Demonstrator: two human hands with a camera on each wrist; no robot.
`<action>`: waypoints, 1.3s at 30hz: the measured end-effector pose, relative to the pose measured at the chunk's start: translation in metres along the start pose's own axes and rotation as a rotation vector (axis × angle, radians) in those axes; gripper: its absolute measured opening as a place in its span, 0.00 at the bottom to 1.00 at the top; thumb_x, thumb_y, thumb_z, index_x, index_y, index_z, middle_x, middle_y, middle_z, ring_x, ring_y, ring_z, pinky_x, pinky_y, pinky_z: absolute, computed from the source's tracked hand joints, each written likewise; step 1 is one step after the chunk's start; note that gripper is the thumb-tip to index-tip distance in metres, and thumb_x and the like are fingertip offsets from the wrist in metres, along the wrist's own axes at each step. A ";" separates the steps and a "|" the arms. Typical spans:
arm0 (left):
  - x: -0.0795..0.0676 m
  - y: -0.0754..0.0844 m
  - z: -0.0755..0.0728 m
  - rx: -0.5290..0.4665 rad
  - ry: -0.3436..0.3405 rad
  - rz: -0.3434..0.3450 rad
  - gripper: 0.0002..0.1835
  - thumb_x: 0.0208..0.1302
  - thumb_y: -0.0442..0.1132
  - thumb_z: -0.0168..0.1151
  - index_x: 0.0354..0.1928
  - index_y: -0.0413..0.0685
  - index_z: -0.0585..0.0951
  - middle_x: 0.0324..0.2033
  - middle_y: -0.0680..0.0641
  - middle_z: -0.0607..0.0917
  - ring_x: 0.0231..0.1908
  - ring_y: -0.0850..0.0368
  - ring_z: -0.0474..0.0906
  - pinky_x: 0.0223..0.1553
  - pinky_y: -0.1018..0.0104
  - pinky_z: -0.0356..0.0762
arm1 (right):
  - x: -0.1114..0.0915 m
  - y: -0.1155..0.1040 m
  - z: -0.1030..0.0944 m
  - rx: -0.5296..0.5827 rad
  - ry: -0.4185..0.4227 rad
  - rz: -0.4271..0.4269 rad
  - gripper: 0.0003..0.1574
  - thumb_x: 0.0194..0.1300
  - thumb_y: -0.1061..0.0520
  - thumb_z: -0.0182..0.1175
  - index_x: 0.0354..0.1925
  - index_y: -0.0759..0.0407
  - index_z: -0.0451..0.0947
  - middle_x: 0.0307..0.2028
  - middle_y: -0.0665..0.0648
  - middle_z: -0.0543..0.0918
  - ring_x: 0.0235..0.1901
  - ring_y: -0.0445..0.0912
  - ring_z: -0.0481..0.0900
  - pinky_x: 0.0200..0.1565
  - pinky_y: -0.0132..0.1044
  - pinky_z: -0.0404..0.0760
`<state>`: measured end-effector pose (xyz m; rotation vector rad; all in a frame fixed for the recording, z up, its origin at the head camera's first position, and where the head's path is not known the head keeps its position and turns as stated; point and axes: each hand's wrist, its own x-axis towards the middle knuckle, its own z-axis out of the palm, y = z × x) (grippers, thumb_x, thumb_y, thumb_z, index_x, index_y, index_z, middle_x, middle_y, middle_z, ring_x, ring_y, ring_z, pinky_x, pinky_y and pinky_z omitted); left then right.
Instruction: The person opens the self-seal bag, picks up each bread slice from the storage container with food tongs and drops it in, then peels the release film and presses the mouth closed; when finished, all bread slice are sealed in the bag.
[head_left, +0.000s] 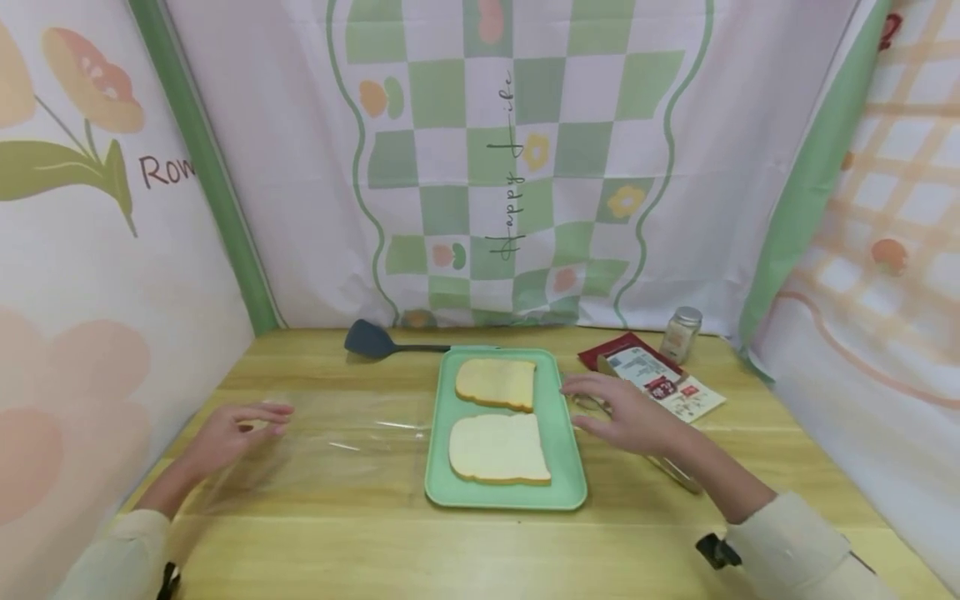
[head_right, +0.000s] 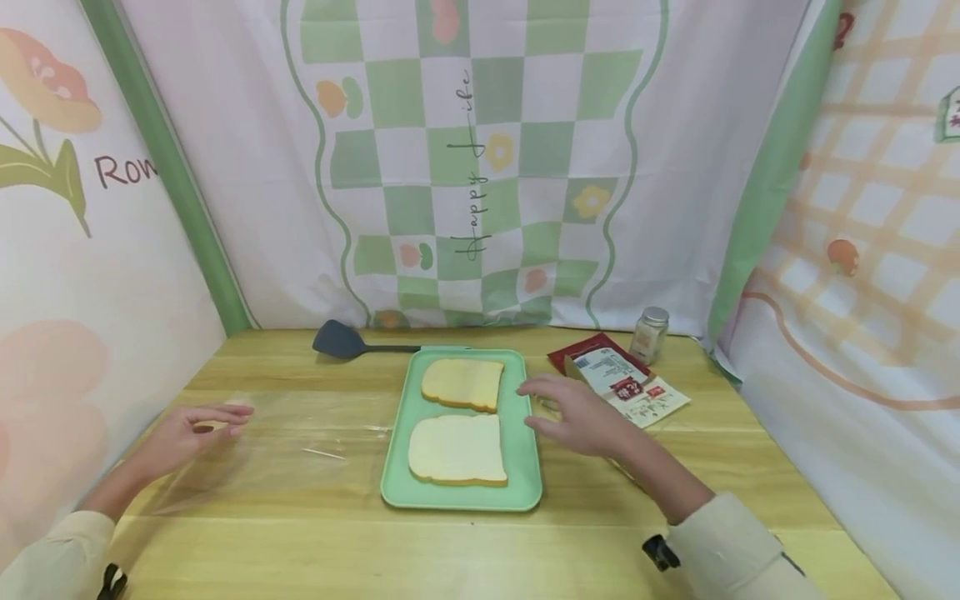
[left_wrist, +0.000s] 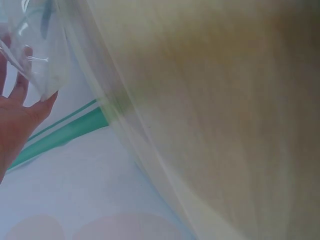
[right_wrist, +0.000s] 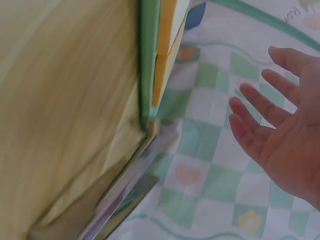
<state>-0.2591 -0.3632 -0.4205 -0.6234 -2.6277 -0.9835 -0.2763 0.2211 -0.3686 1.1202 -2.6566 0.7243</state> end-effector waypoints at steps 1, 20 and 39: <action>-0.001 0.000 -0.001 0.002 0.001 -0.002 0.10 0.62 0.33 0.69 0.45 0.42 0.87 0.50 0.43 0.87 0.51 0.78 0.73 0.42 0.43 0.82 | -0.006 0.004 -0.002 0.004 0.023 0.019 0.23 0.69 0.56 0.63 0.60 0.60 0.76 0.59 0.60 0.80 0.60 0.59 0.75 0.54 0.57 0.77; 0.004 0.003 -0.001 -0.015 0.008 -0.009 0.10 0.62 0.33 0.68 0.45 0.40 0.87 0.51 0.42 0.86 0.50 0.78 0.75 0.42 0.66 0.81 | -0.052 0.065 -0.004 0.015 0.060 0.317 0.32 0.66 0.48 0.66 0.58 0.71 0.75 0.54 0.73 0.79 0.51 0.69 0.77 0.48 0.62 0.78; 0.014 0.004 0.002 -0.032 -0.004 -0.019 0.10 0.62 0.32 0.68 0.45 0.38 0.86 0.50 0.41 0.86 0.48 0.78 0.76 0.43 0.68 0.81 | -0.045 0.075 0.004 -0.063 0.000 0.321 0.22 0.60 0.58 0.68 0.52 0.66 0.81 0.49 0.67 0.84 0.39 0.53 0.81 0.44 0.53 0.79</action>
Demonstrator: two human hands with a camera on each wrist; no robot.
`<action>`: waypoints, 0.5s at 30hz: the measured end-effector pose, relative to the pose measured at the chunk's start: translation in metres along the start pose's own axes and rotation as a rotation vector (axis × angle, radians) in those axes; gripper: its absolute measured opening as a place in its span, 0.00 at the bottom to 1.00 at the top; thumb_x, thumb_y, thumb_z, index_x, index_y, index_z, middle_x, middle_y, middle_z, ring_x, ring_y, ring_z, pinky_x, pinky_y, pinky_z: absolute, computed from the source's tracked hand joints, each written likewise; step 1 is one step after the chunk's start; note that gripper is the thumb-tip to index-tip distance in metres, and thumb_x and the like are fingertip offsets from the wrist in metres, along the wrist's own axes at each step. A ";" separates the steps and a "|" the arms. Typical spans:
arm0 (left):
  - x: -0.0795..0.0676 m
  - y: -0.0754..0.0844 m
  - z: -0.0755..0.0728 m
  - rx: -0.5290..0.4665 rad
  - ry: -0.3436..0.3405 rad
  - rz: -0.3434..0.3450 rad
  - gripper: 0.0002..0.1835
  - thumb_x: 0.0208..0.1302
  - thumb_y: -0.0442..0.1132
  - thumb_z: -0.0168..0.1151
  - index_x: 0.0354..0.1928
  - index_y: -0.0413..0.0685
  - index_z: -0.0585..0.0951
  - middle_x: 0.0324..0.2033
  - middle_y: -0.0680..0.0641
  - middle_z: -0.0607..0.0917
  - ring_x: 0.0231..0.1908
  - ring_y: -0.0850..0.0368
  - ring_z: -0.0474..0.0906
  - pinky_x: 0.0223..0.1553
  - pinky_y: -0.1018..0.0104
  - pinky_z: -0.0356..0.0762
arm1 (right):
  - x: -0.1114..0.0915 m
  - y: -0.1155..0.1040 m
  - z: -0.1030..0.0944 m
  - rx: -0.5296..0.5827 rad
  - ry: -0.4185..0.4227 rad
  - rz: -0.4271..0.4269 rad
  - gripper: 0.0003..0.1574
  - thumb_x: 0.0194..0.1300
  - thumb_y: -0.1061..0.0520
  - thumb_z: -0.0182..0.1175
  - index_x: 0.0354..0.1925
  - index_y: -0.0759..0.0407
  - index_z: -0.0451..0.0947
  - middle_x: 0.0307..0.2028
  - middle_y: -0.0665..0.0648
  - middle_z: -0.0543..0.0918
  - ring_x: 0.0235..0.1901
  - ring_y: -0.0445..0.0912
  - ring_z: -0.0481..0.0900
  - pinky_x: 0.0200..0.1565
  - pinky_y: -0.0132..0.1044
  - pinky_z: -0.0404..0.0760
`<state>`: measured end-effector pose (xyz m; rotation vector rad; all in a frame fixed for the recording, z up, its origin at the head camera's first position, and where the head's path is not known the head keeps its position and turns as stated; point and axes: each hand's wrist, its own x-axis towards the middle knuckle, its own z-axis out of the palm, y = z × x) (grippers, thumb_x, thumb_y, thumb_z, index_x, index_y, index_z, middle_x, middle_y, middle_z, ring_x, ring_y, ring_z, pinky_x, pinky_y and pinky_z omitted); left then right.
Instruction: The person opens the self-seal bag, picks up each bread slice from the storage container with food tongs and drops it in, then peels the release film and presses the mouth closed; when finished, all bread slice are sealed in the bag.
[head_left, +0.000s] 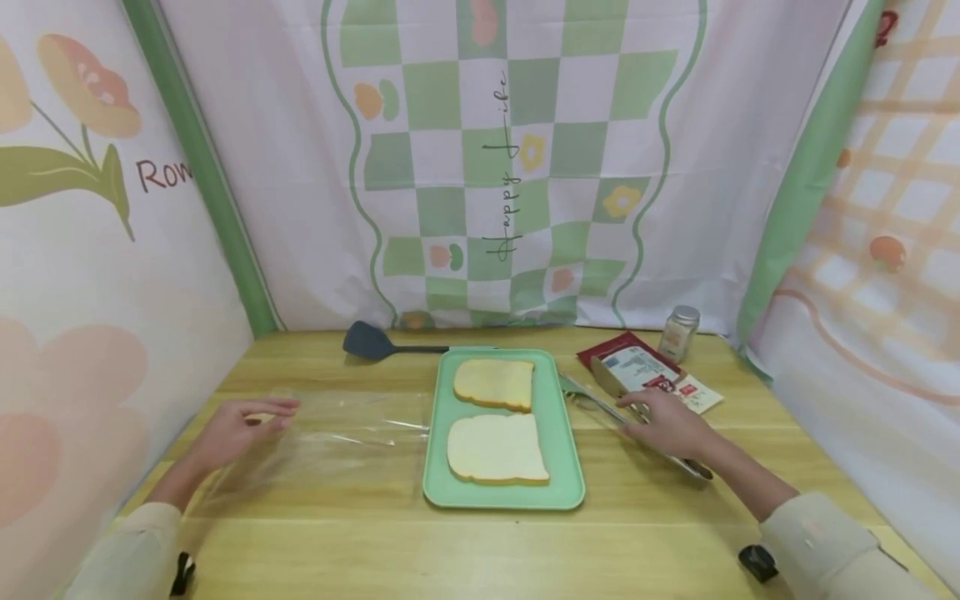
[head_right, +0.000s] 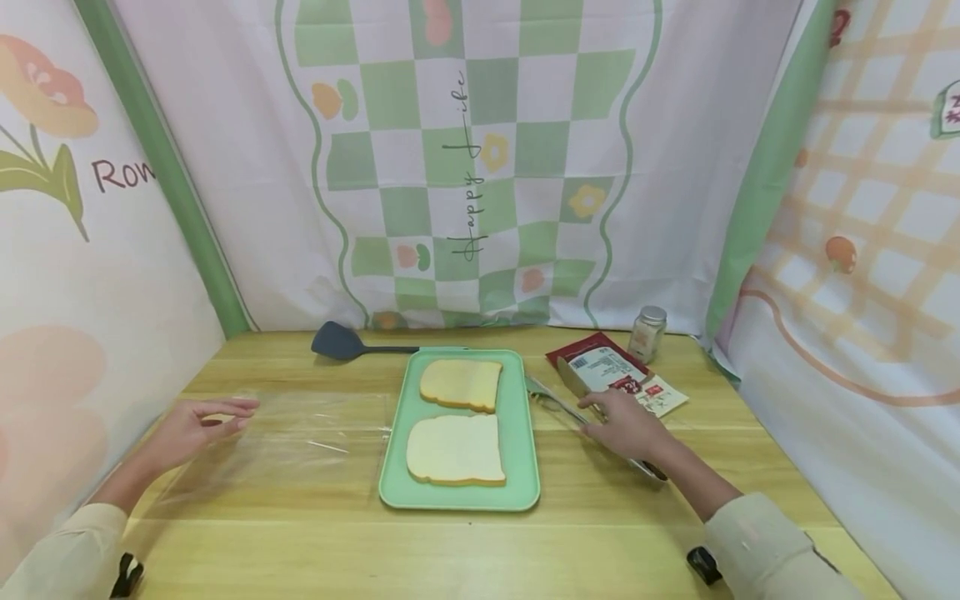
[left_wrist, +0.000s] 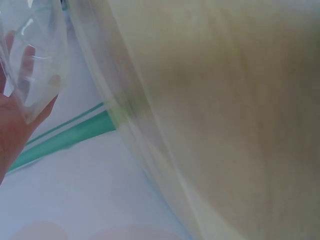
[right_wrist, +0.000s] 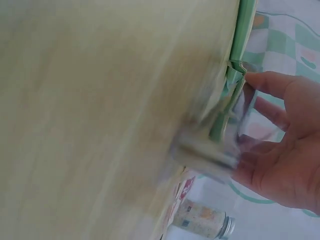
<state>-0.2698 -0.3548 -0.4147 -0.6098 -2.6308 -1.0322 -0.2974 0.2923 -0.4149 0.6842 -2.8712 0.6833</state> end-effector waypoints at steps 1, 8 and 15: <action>0.002 0.000 0.001 0.005 -0.006 -0.005 0.10 0.63 0.32 0.68 0.46 0.38 0.86 0.51 0.41 0.86 0.48 0.77 0.76 0.43 0.67 0.81 | -0.001 -0.001 -0.001 0.004 0.009 0.004 0.22 0.60 0.59 0.68 0.52 0.65 0.81 0.49 0.67 0.84 0.33 0.50 0.80 0.40 0.50 0.79; 0.013 -0.001 0.003 0.023 -0.023 -0.036 0.11 0.64 0.35 0.68 0.47 0.40 0.87 0.53 0.42 0.85 0.49 0.74 0.76 0.44 0.68 0.78 | -0.012 -0.011 -0.011 0.101 0.041 -0.026 0.24 0.66 0.61 0.62 0.60 0.62 0.77 0.51 0.65 0.82 0.17 0.36 0.64 0.26 0.35 0.72; 0.014 -0.006 0.003 -0.005 -0.010 -0.024 0.11 0.62 0.33 0.68 0.46 0.38 0.86 0.52 0.39 0.85 0.49 0.76 0.75 0.42 0.70 0.78 | -0.019 -0.027 -0.023 0.114 -0.048 -0.151 0.25 0.73 0.55 0.58 0.66 0.51 0.73 0.60 0.59 0.79 0.57 0.57 0.76 0.52 0.55 0.77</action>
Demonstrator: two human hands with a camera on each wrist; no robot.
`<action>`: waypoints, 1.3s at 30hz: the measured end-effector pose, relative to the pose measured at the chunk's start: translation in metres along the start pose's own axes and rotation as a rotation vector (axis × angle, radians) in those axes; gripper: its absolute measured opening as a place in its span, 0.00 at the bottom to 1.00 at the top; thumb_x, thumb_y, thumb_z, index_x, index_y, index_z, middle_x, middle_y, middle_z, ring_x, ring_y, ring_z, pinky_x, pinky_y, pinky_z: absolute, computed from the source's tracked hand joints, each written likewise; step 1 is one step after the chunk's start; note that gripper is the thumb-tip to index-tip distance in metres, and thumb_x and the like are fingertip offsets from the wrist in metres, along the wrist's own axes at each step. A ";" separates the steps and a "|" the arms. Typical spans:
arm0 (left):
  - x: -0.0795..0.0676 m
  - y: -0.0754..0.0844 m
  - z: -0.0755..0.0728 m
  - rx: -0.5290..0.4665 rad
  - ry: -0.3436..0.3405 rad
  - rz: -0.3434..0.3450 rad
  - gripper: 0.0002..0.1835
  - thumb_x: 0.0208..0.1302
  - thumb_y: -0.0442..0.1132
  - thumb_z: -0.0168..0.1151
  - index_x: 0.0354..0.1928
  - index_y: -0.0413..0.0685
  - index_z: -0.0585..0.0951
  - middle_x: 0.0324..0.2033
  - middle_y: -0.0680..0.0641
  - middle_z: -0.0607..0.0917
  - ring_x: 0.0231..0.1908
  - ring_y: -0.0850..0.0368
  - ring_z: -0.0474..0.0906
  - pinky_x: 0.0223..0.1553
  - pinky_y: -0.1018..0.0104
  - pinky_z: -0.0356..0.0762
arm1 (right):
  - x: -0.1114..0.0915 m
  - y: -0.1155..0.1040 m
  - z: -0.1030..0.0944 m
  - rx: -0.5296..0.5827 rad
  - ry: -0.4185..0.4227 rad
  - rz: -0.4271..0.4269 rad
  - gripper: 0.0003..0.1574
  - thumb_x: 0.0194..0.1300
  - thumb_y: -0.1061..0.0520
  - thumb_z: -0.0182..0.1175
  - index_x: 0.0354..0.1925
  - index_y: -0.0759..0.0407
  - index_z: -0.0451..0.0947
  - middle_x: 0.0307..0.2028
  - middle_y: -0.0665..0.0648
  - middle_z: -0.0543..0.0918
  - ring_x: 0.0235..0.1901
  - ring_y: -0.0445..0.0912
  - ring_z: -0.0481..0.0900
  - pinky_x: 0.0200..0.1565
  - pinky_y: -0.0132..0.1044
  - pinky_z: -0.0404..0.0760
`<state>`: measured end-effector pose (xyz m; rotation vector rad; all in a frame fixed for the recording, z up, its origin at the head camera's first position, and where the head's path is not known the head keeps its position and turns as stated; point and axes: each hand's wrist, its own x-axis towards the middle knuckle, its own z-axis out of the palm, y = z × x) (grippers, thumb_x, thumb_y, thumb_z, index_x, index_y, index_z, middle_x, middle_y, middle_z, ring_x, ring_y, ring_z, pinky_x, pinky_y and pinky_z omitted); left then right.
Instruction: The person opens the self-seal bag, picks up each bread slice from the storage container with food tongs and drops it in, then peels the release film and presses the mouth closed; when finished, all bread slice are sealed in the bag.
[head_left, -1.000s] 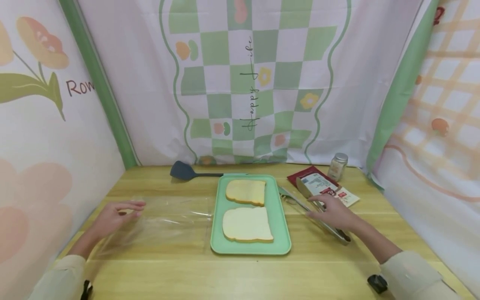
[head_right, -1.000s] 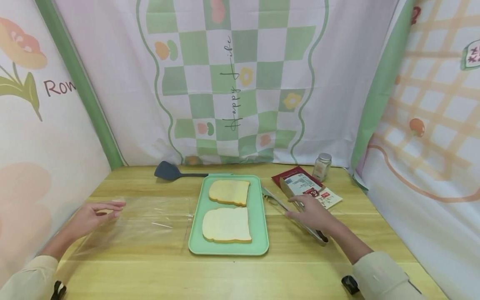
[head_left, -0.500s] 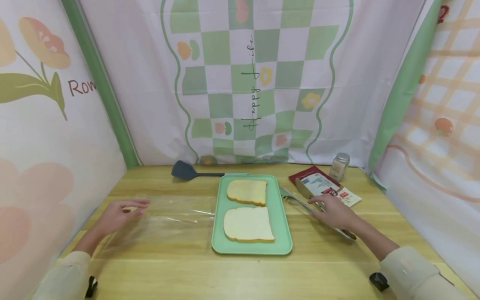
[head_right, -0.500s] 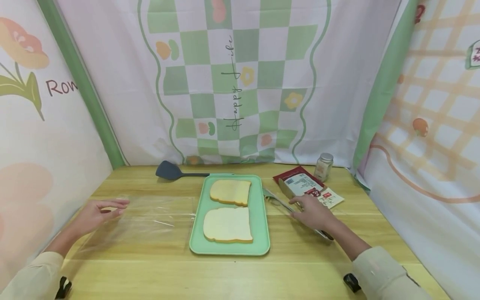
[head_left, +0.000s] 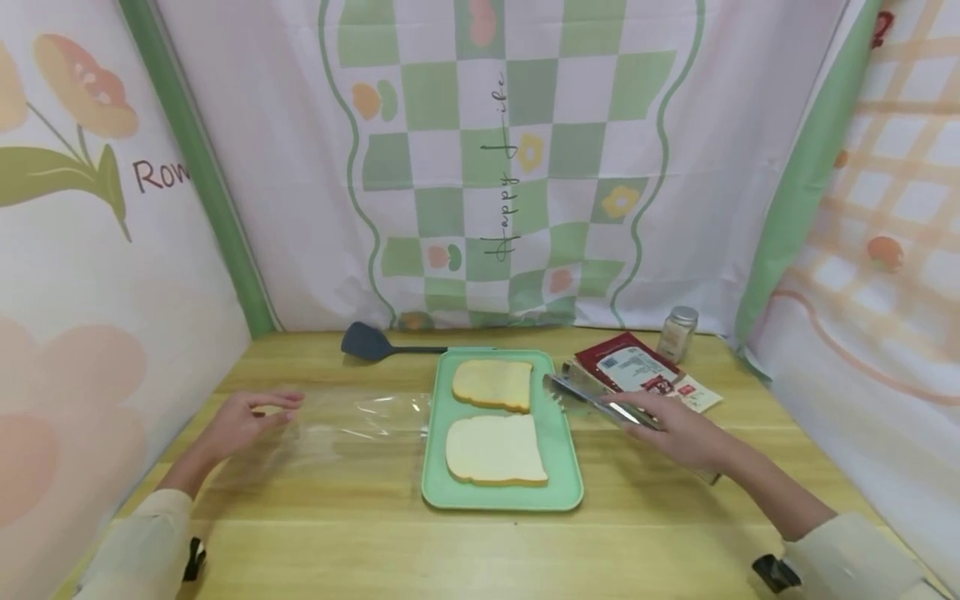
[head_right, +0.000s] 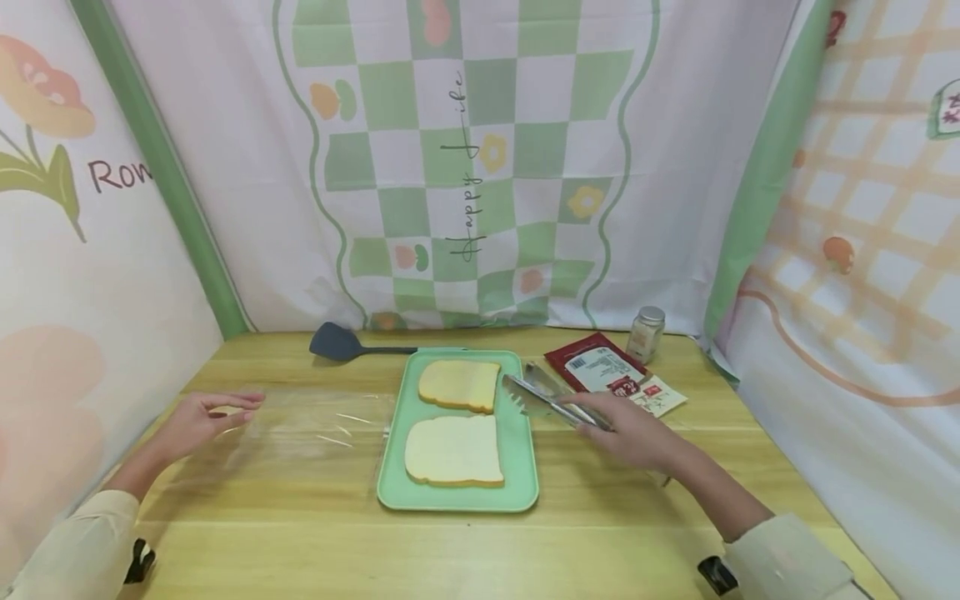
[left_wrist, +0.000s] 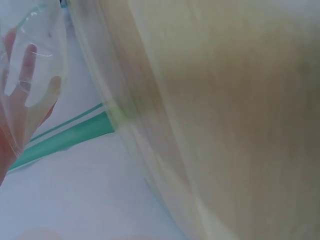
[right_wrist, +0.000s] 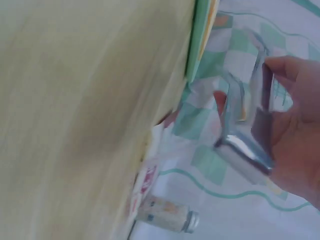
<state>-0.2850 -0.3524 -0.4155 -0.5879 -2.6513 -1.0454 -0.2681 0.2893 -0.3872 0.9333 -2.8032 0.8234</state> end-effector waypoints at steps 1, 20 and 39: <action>0.000 0.000 0.000 -0.003 0.002 0.003 0.11 0.62 0.33 0.69 0.46 0.38 0.86 0.52 0.40 0.85 0.49 0.76 0.75 0.42 0.70 0.78 | -0.001 -0.003 -0.001 0.007 -0.022 -0.011 0.24 0.74 0.54 0.56 0.66 0.50 0.72 0.61 0.59 0.78 0.60 0.59 0.74 0.55 0.58 0.76; 0.008 0.000 0.003 -0.006 0.004 0.005 0.10 0.63 0.33 0.67 0.45 0.40 0.87 0.53 0.38 0.84 0.49 0.71 0.77 0.45 0.64 0.81 | 0.002 -0.029 -0.012 0.293 -0.323 -0.176 0.19 0.77 0.59 0.50 0.62 0.57 0.77 0.42 0.48 0.83 0.31 0.35 0.74 0.31 0.33 0.77; 0.010 0.000 0.005 -0.022 -0.047 -0.012 0.12 0.65 0.36 0.67 0.48 0.41 0.86 0.56 0.37 0.82 0.51 0.73 0.74 0.50 0.42 0.79 | 0.027 -0.007 -0.031 0.432 -0.502 0.051 0.19 0.75 0.58 0.54 0.61 0.57 0.77 0.43 0.61 0.86 0.33 0.56 0.86 0.33 0.37 0.83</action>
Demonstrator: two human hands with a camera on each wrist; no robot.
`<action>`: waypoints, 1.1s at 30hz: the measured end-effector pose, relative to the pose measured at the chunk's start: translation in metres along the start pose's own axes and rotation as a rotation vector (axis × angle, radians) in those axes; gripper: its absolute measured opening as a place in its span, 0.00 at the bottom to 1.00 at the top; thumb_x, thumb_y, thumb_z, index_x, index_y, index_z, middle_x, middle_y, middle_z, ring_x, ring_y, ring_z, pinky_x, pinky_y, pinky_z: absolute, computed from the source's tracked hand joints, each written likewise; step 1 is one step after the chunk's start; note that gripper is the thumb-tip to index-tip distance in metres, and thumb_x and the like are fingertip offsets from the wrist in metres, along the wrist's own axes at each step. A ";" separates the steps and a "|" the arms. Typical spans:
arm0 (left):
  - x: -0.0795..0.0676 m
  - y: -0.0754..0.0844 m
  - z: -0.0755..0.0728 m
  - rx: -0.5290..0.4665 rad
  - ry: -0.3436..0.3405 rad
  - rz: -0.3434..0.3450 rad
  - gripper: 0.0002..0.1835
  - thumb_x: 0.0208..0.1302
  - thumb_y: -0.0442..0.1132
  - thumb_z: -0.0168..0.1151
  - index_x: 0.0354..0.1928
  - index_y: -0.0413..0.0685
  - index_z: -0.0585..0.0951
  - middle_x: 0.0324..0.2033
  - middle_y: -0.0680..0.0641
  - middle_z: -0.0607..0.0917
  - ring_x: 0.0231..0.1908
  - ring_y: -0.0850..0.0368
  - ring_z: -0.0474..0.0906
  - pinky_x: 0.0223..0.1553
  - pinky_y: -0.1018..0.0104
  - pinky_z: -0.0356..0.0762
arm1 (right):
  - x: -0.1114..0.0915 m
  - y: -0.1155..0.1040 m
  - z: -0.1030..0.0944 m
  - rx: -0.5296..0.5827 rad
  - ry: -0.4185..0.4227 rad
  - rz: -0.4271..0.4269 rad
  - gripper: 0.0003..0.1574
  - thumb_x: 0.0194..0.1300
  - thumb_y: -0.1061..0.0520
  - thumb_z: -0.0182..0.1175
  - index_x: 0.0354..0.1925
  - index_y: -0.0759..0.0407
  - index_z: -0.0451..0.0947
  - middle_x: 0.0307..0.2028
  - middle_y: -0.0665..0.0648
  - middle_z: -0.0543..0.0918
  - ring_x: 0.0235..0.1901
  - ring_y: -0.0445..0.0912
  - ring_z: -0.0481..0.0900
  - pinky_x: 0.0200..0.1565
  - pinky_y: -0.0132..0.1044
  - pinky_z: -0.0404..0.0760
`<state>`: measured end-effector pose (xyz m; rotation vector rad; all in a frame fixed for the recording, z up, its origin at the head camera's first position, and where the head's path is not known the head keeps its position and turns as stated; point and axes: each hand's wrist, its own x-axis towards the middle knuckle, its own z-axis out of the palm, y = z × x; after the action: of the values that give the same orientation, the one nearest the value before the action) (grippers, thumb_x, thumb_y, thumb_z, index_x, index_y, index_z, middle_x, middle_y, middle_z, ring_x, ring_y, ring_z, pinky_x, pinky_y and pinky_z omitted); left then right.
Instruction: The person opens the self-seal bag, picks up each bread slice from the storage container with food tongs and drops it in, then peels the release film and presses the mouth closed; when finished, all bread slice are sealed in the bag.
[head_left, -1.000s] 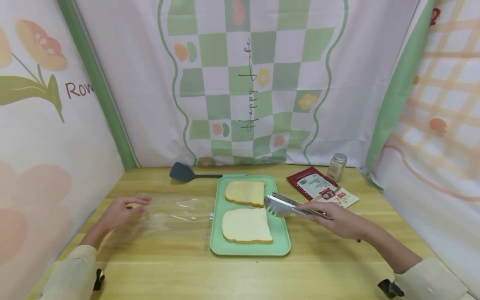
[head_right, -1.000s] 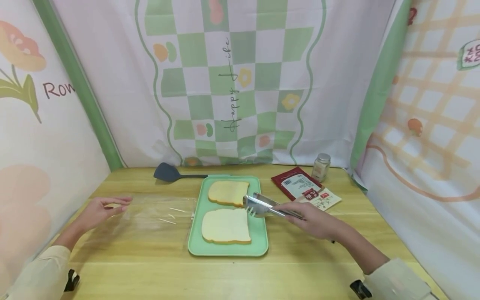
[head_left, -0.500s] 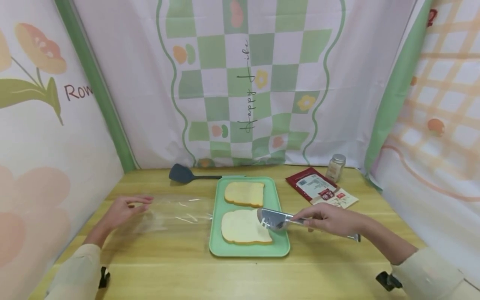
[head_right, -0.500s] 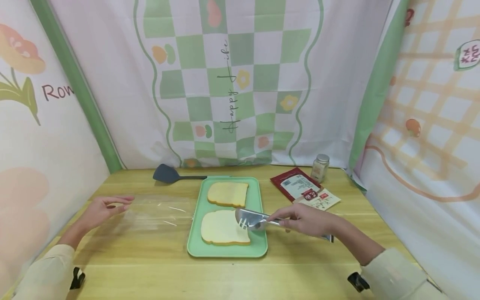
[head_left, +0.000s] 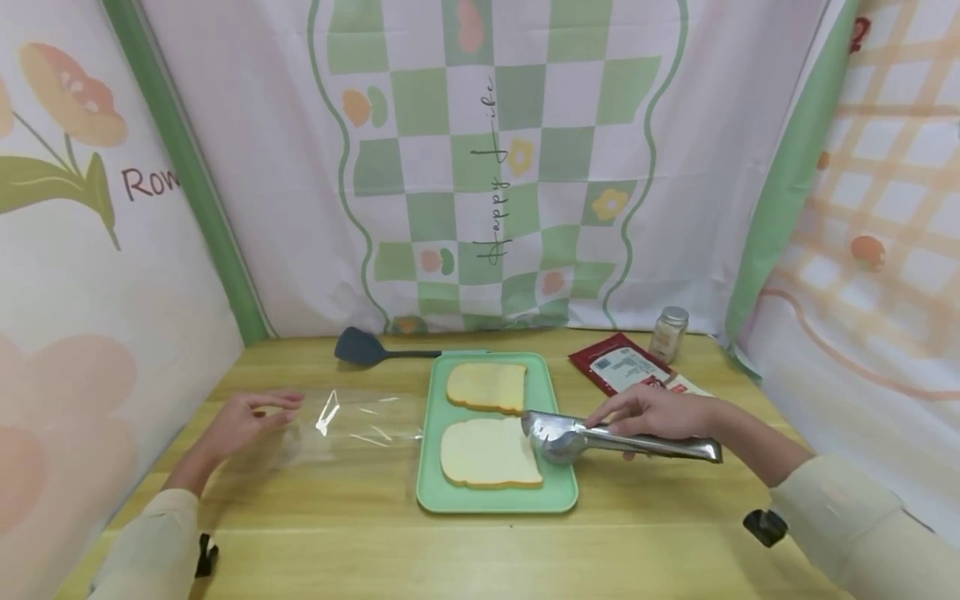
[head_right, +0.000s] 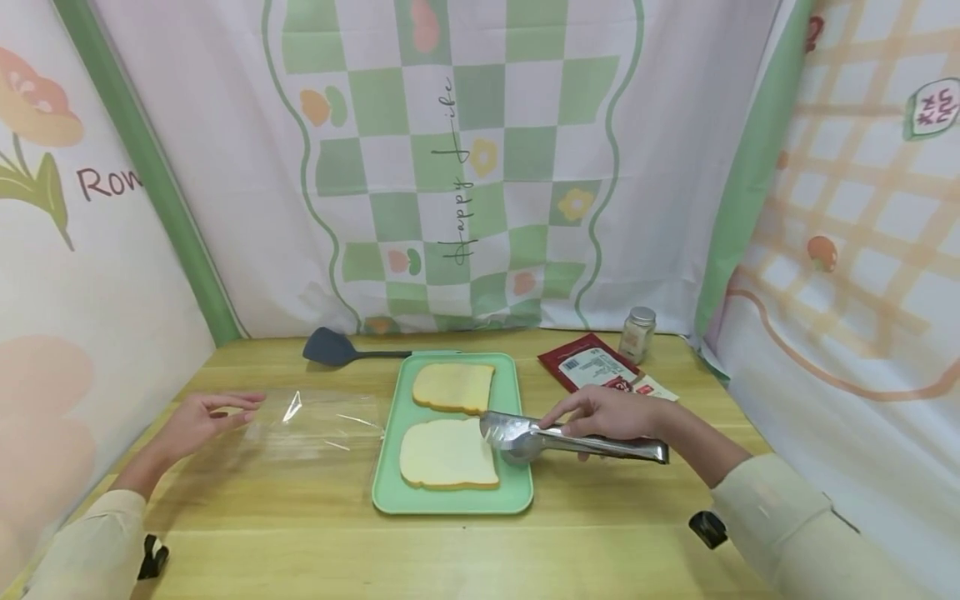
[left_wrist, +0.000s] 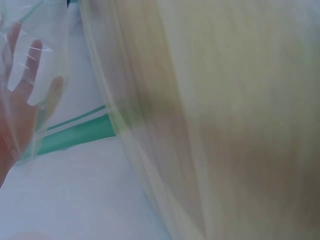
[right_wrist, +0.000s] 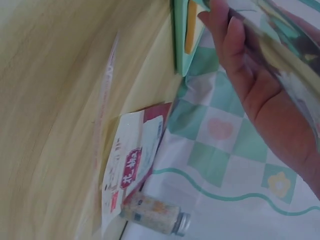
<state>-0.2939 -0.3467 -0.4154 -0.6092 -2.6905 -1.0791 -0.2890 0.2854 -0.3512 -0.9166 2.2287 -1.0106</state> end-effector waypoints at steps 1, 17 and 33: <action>0.000 0.000 0.000 -0.003 -0.001 -0.002 0.12 0.65 0.36 0.66 0.48 0.41 0.86 0.56 0.37 0.82 0.52 0.72 0.74 0.50 0.41 0.79 | 0.002 0.001 -0.001 0.024 -0.009 0.006 0.19 0.75 0.59 0.54 0.61 0.57 0.77 0.44 0.61 0.86 0.33 0.57 0.86 0.33 0.37 0.83; 0.001 -0.002 0.002 -0.012 -0.007 -0.017 0.09 0.65 0.35 0.66 0.45 0.41 0.86 0.56 0.41 0.83 0.51 0.70 0.75 0.48 0.46 0.76 | 0.019 0.031 -0.008 0.306 -0.153 0.049 0.22 0.74 0.62 0.54 0.64 0.60 0.74 0.46 0.70 0.83 0.35 0.61 0.86 0.35 0.38 0.85; 0.002 0.001 0.003 -0.010 -0.001 -0.008 0.08 0.66 0.36 0.65 0.44 0.41 0.86 0.56 0.40 0.83 0.51 0.72 0.74 0.50 0.39 0.76 | 0.025 0.033 0.014 0.152 0.026 0.000 0.26 0.75 0.55 0.55 0.67 0.59 0.72 0.46 0.66 0.85 0.36 0.55 0.87 0.35 0.36 0.84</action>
<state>-0.2950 -0.3434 -0.4159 -0.6009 -2.6920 -1.0959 -0.3075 0.2766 -0.3894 -0.8404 2.1389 -1.1803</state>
